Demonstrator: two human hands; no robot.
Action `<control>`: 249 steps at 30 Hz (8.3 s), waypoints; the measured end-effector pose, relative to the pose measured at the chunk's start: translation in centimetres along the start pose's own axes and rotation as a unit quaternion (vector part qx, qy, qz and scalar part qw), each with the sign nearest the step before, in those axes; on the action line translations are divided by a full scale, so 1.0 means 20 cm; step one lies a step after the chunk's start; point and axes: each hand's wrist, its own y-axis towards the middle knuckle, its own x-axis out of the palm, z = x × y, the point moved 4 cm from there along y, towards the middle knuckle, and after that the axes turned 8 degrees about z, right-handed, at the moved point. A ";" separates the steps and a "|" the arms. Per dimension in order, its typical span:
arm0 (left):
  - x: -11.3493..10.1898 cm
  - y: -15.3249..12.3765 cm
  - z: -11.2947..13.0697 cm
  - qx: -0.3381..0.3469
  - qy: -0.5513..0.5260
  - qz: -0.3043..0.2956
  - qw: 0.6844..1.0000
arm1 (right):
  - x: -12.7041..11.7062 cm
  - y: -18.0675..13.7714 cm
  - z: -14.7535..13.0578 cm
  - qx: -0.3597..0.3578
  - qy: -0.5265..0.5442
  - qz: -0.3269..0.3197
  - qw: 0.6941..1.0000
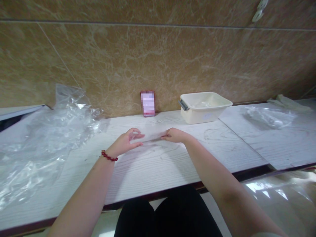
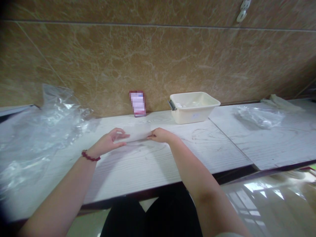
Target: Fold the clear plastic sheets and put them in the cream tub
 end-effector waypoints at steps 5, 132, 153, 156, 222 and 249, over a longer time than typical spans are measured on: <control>0.02 -0.01 -0.02 0.019 0.087 -0.115 0.989 | -0.01 -0.02 0.01 -0.012 0.002 -0.025 1.000; 0.14 0.13 -0.33 -0.133 0.079 0.171 0.973 | 0.09 0.07 0.07 0.215 0.120 0.192 0.950; 0.15 0.15 -0.31 -0.083 0.124 0.173 0.974 | 0.10 0.09 0.05 0.183 0.016 0.151 0.971; 0.14 0.16 -0.31 -0.074 0.141 0.173 0.972 | 0.10 0.09 0.05 0.169 0.008 0.149 0.974; 0.35 0.17 -0.15 0.092 0.378 -0.020 0.921 | 0.09 0.01 0.04 0.255 -0.055 0.109 0.959; 0.35 0.15 -0.18 0.035 0.391 -0.023 0.920 | 0.28 0.22 -0.13 0.161 -0.064 0.131 0.976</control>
